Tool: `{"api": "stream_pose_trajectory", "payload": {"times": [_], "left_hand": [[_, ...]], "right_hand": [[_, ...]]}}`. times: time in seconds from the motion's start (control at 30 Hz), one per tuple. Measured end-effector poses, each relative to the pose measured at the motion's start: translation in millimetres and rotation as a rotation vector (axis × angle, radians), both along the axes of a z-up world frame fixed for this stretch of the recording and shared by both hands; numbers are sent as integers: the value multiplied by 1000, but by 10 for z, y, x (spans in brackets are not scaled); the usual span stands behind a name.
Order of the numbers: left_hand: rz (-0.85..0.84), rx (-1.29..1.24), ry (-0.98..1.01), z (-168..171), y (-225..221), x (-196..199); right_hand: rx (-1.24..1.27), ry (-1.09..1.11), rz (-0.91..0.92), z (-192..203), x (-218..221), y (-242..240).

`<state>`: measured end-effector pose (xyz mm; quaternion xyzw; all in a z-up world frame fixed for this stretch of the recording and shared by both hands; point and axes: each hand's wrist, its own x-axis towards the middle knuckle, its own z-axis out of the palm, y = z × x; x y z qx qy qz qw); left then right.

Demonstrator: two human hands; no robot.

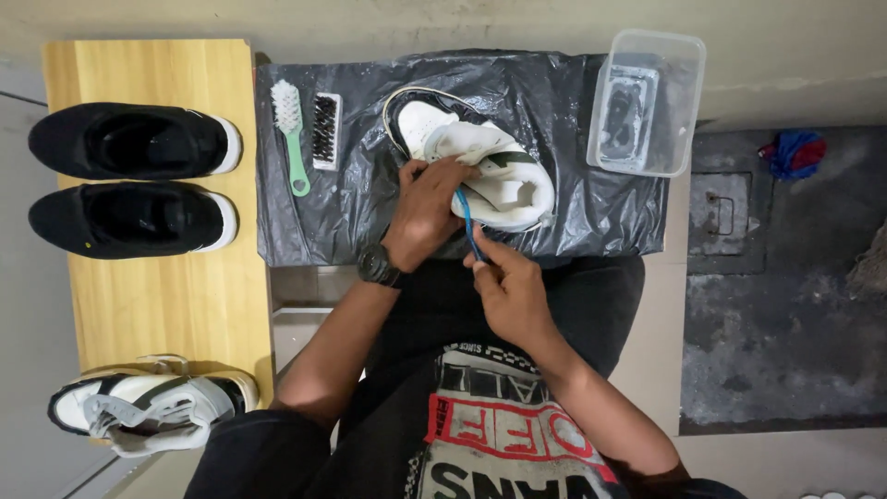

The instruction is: Cleaning a sneaker by scrubbing the upper and sole with brushes and cleaning solution.

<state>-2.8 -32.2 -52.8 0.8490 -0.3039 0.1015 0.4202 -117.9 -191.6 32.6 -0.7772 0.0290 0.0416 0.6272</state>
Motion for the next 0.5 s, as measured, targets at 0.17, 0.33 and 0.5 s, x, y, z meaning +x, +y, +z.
{"api": "stream_pose_trajectory", "payload": {"times": [0.17, 0.33, 0.5], "left_hand": [[45, 49, 1, 4, -32, -3], [54, 72, 18, 78, -20, 7], [20, 98, 110, 168, -3, 16]], "right_hand": [[-380, -114, 130, 246, -64, -204], [-1150, -101, 422, 518, -189, -492], [-1289, 161, 304, 725, -304, -513]]}}
